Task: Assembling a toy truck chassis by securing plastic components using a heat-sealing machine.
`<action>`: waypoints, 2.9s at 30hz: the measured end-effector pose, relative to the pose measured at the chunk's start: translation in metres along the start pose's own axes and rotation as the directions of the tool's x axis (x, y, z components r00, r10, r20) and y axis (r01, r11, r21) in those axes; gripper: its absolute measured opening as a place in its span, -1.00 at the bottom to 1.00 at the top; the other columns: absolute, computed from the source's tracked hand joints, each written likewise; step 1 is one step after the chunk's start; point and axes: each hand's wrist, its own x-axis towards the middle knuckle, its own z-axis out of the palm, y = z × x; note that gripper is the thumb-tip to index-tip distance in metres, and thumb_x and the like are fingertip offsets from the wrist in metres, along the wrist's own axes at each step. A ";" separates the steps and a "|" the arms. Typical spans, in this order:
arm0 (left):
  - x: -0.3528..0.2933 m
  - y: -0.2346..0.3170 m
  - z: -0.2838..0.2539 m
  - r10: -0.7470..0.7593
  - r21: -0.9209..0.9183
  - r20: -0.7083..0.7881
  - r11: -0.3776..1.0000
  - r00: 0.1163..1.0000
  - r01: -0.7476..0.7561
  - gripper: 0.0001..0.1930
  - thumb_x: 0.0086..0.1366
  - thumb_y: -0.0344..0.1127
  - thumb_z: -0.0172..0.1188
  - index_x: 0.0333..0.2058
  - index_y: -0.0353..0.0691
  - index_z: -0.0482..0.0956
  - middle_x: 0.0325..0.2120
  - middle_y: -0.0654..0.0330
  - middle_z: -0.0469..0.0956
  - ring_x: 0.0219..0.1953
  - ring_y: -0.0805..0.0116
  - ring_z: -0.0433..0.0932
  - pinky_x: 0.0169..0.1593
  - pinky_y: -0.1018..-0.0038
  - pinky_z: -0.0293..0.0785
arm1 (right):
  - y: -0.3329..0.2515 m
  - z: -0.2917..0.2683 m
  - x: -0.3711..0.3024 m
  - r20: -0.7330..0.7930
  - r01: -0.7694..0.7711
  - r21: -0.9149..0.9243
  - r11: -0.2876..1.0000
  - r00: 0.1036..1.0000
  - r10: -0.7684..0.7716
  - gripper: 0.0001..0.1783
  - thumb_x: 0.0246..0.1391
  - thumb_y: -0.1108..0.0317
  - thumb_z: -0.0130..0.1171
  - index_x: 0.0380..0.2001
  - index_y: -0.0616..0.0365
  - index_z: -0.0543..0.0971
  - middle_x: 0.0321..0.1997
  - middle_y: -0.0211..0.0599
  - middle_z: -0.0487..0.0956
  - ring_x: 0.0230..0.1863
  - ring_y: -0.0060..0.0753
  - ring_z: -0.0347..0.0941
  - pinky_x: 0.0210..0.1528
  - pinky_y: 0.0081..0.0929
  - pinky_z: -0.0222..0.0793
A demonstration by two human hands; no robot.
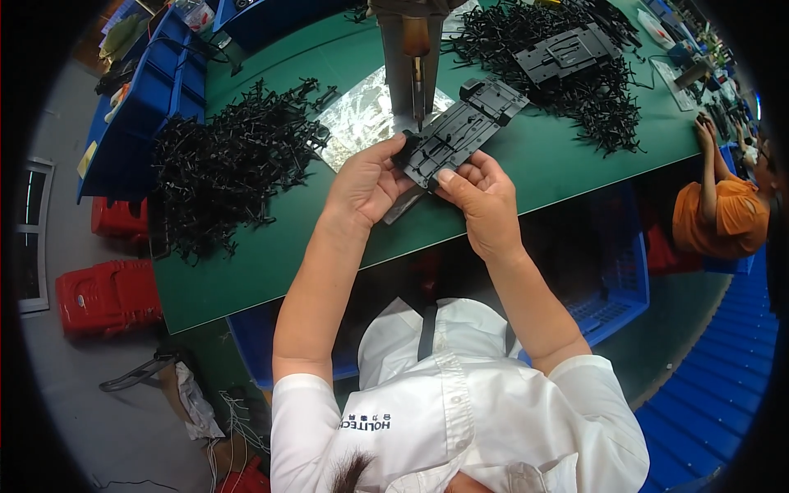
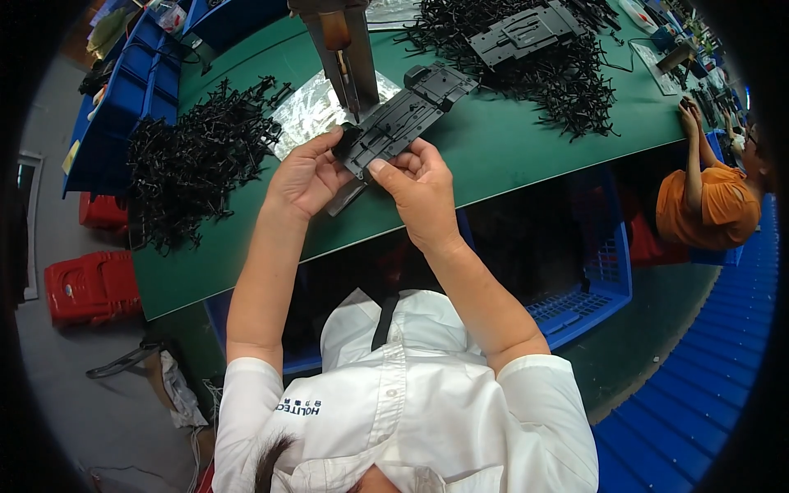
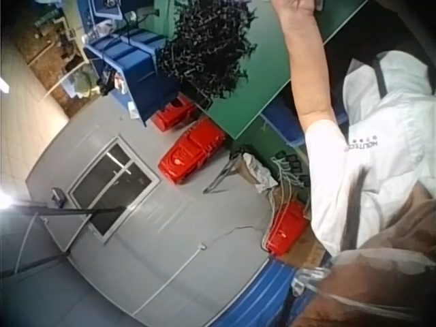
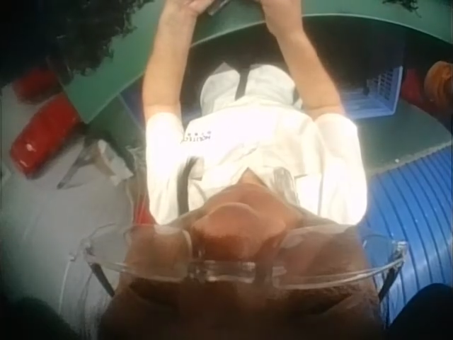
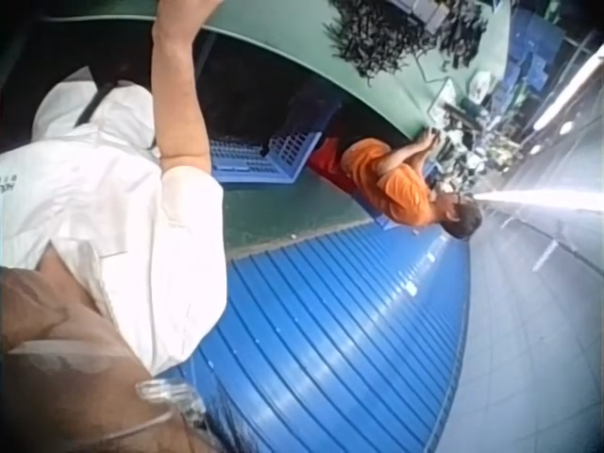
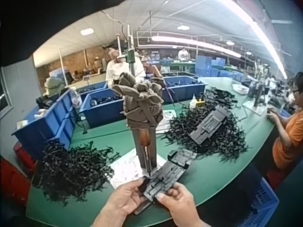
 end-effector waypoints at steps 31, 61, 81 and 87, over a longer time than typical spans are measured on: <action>0.003 0.005 0.003 0.035 -0.082 -0.011 0.996 0.999 -0.036 -0.81 0.19 -0.38 0.17 -0.24 -0.31 0.43 -0.33 0.09 0.53 -0.22 0.29 0.54 -0.07 0.34 0.50 | -0.007 0.007 0.003 0.027 0.067 -0.092 0.994 0.998 -0.064 -0.45 -0.03 0.44 0.19 0.01 0.43 0.25 -0.17 -0.19 0.48 -0.18 -0.53 0.42 -0.08 -0.57 0.36; 0.002 0.006 0.004 0.047 -0.045 0.031 0.998 0.998 -0.046 -0.82 0.21 -0.35 0.15 -0.24 -0.29 0.46 -0.30 0.10 0.52 -0.21 0.31 0.53 -0.06 0.37 0.51 | -0.011 0.010 0.006 0.020 0.059 -0.053 0.997 0.998 -0.058 -0.55 -0.06 0.51 0.19 -0.10 0.42 0.29 -0.26 -0.22 0.49 -0.24 -0.59 0.40 -0.15 -0.68 0.35; 0.002 0.005 0.007 0.091 -0.034 0.009 0.995 0.996 -0.091 -0.79 0.25 -0.33 0.08 -0.21 -0.35 0.44 -0.26 0.08 0.52 -0.19 0.28 0.54 -0.04 0.34 0.48 | -0.011 0.009 0.008 0.008 0.037 -0.064 0.997 0.999 -0.036 -0.55 -0.05 0.50 0.20 -0.10 0.43 0.29 -0.25 -0.21 0.49 -0.24 -0.59 0.41 -0.13 -0.67 0.34; 0.003 0.005 0.008 0.093 -0.032 0.000 0.995 0.996 -0.093 -0.78 0.25 -0.32 0.09 -0.20 -0.34 0.45 -0.26 0.09 0.53 -0.19 0.29 0.54 -0.04 0.35 0.48 | -0.011 0.008 0.010 0.008 0.033 -0.052 0.998 0.999 -0.033 -0.54 -0.05 0.50 0.20 -0.09 0.44 0.29 -0.25 -0.21 0.49 -0.24 -0.57 0.42 -0.11 -0.67 0.34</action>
